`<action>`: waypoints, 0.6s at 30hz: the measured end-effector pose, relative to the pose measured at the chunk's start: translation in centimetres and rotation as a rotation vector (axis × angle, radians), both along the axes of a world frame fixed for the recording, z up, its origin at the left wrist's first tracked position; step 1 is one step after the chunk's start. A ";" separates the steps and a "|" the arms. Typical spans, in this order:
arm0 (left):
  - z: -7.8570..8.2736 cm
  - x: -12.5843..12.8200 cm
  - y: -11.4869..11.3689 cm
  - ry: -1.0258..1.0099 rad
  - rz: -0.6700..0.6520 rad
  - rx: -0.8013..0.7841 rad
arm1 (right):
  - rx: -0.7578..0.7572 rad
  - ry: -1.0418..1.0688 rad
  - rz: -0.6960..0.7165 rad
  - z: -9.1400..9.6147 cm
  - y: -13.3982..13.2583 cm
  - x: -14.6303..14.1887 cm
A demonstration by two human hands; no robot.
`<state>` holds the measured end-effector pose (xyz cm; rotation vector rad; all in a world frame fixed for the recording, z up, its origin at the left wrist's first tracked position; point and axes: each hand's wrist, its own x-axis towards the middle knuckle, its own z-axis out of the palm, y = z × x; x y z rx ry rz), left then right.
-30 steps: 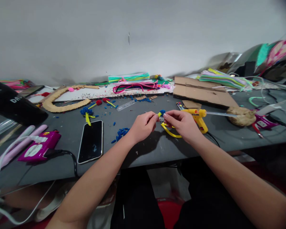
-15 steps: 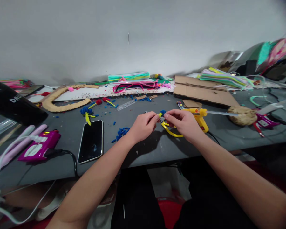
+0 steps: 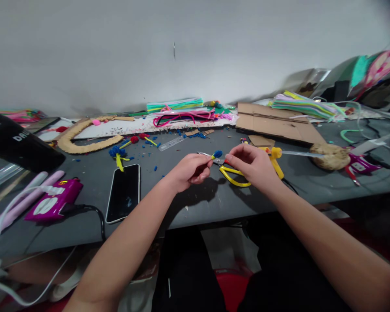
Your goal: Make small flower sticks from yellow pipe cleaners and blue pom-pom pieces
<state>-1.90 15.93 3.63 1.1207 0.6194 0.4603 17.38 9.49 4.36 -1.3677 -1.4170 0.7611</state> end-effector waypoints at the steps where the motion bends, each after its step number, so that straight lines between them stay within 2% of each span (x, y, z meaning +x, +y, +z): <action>1: 0.0 0.0 0.0 0.002 -0.005 -0.012 | 0.038 -0.022 0.009 0.0 -0.1 0.1; 9: 0.0 -0.2 -0.1 0.041 -0.053 -0.061 | 0.225 -0.276 0.119 0.4 0.0 0.8; 18: 0.3 0.0 -0.4 0.125 -0.053 -0.040 | 0.202 -0.321 0.181 0.5 0.0 0.6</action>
